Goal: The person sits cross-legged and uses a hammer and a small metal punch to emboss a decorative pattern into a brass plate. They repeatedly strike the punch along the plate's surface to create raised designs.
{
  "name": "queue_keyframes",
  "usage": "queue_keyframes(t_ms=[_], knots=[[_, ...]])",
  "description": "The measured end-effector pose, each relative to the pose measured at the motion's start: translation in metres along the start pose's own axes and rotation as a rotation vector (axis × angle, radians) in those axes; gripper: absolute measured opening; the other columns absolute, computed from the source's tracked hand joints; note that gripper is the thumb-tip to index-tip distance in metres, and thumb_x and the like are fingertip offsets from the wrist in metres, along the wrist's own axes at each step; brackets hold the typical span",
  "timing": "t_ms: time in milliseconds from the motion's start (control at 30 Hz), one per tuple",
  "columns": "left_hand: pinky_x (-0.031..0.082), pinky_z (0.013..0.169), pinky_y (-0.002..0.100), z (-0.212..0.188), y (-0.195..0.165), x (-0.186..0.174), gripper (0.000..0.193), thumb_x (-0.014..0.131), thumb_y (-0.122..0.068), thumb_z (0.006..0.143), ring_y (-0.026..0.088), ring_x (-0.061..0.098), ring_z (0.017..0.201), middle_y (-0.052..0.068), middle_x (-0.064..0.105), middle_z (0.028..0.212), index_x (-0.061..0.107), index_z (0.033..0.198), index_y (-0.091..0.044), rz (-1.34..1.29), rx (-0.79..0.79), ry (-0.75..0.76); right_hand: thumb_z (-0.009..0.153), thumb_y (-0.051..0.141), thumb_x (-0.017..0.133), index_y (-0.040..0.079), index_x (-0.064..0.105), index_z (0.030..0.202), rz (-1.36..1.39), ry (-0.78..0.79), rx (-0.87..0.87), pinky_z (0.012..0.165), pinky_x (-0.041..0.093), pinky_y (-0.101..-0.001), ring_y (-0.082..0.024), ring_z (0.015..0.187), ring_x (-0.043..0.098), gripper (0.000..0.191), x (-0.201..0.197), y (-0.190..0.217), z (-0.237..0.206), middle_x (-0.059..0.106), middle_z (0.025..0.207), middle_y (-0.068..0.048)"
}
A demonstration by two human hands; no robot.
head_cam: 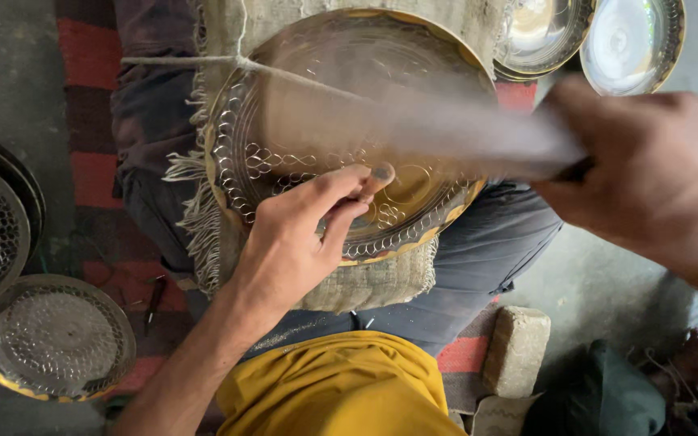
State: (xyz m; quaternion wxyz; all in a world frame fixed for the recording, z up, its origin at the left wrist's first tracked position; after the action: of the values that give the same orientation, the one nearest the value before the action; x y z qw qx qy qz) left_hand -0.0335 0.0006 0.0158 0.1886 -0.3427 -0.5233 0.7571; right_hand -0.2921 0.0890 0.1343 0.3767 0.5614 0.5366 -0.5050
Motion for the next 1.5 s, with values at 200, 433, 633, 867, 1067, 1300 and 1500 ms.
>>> queue_keyframes(t_ms=[200, 433, 633, 867, 1067, 1300, 1500], knots=[[0.066, 0.084, 0.029, -0.01, -0.001, 0.012, 0.029, 0.072, 0.002, 0.1, 0.018, 0.078, 0.099, 0.011, 0.073, 0.109, 0.054, 0.122, -0.002, -0.115, -0.029, -0.157, 0.071, 0.016, 0.081, 0.004, 0.069, 0.11, 0.308, -0.097, -0.103, 0.059, 0.056, -0.0393, -0.03, 0.065, 0.07, 0.043, -0.009, 0.002, 0.005, 0.069, 0.075, -0.014], [0.066, 0.087, 0.027, -0.015, 0.0, 0.02, 0.029, 0.071, 0.003, 0.103, 0.018, 0.077, 0.103, 0.01, 0.072, 0.112, 0.049, 0.12, -0.002, -0.11, 0.005, -0.213, 0.076, 0.013, 0.084, 0.005, 0.07, 0.103, 0.129, -0.059, -0.164, 0.061, 0.055, -0.039, -0.026, 0.065, 0.07, 0.032, -0.022, 0.004, 0.014, 0.071, 0.076, -0.013], [0.065, 0.083, 0.028, -0.015, -0.001, 0.019, 0.025, 0.073, 0.002, 0.1, 0.017, 0.076, 0.1, 0.01, 0.073, 0.11, 0.056, 0.117, -0.002, -0.064, -0.017, -0.209, 0.078, 0.012, 0.085, 0.006, 0.072, 0.1, 0.115, -0.02, -0.26, 0.061, 0.055, -0.0395, -0.024, 0.065, 0.07, 0.027, -0.036, 0.013, 0.026, 0.072, 0.076, -0.012], [0.061, 0.083, 0.034, -0.007, 0.001, 0.015, 0.026, 0.075, -0.004, 0.098, 0.024, 0.076, 0.093, 0.01, 0.074, 0.106, 0.063, 0.12, -0.009, 0.095, 0.043, -0.114, 0.087, 0.013, 0.085, 0.008, 0.07, 0.101, 0.085, -0.045, -0.178, 0.061, 0.055, -0.0381, -0.022, 0.064, 0.069, 0.021, -0.022, 0.002, 0.011, 0.067, 0.073, -0.012], [0.062, 0.073, 0.039, 0.01, -0.001, 0.001, 0.033, 0.071, -0.006, 0.099, 0.031, 0.076, 0.09, 0.013, 0.075, 0.104, 0.06, 0.13, -0.008, 0.072, 0.084, 0.124, 0.085, 0.01, 0.085, 0.007, 0.072, 0.094, 0.224, -0.037, -0.04, 0.059, 0.051, -0.0364, -0.022, 0.061, 0.067, 0.016, 0.008, -0.016, -0.014, 0.067, 0.073, -0.011], [0.06, 0.057, 0.033, 0.039, 0.0, 0.006, 0.05, 0.054, -0.007, 0.107, 0.024, 0.075, 0.066, 0.011, 0.072, 0.093, 0.043, 0.153, -0.021, 0.189, -0.237, 0.713, 0.076, 0.014, 0.087, 0.002, 0.066, 0.097, 0.151, -0.148, 0.047, 0.066, 0.052, -0.0393, -0.03, 0.067, 0.065, 0.032, 0.058, -0.019, -0.061, 0.065, 0.075, -0.012], [0.064, 0.069, 0.039, 0.069, -0.009, 0.005, 0.063, 0.058, 0.013, 0.085, 0.026, 0.077, 0.071, 0.016, 0.075, 0.085, 0.062, 0.139, -0.018, 0.254, 0.281, 0.73, 0.095, 0.005, 0.075, 0.001, 0.061, 0.085, 0.894, -0.454, 0.295, 0.06, 0.048, -0.028, -0.012, 0.066, 0.06, 0.018, 0.115, 0.019, -0.101, 0.064, 0.073, -0.008]])
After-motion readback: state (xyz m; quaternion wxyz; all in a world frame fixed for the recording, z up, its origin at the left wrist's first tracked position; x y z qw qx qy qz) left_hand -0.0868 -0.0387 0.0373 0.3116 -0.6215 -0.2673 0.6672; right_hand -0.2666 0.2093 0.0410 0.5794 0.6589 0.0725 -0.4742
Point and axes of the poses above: each hand's wrist, its own z-axis towards the middle knuckle, its own x-axis out of the palm, y = z × x, the point moved 1 cm from there along z, towards the middle knuckle
